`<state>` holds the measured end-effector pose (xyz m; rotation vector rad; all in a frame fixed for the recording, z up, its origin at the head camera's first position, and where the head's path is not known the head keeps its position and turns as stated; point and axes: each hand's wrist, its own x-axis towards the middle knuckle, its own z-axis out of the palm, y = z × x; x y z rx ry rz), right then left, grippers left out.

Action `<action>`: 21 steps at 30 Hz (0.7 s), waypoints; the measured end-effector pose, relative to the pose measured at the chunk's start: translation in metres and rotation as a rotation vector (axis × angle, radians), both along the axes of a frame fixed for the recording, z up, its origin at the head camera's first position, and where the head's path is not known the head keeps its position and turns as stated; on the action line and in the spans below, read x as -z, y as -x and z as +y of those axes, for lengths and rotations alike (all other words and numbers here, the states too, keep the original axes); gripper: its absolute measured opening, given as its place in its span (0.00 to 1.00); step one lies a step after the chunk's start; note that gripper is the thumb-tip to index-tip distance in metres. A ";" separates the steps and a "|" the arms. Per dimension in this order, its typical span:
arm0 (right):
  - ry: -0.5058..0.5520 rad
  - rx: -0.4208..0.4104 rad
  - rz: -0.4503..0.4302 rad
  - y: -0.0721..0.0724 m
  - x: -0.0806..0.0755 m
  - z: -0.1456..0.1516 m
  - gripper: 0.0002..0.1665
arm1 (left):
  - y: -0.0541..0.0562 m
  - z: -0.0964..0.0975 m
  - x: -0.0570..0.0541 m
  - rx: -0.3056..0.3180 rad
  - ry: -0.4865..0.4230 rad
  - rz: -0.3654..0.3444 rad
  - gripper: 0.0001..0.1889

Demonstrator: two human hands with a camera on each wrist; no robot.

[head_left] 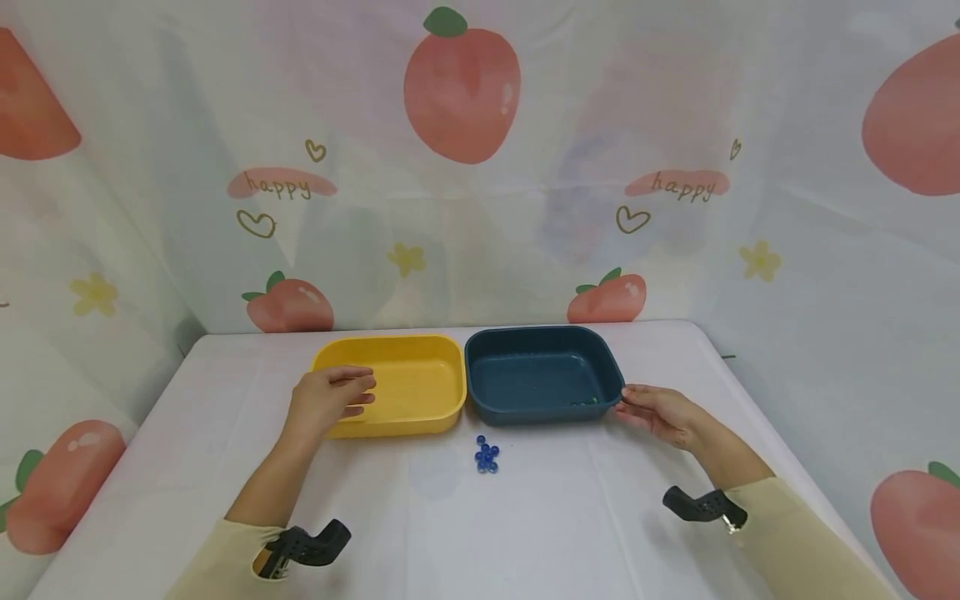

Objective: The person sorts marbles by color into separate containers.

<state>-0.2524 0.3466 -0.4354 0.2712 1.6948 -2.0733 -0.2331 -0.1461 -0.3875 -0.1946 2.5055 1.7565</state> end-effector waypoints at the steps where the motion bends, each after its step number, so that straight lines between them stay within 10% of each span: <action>1: -0.001 0.000 0.000 0.000 0.000 0.000 0.25 | -0.001 -0.003 0.000 0.000 0.018 0.005 0.20; 21: -0.021 -0.019 0.011 0.000 -0.001 -0.002 0.33 | -0.002 -0.052 -0.001 -0.078 0.162 0.043 0.21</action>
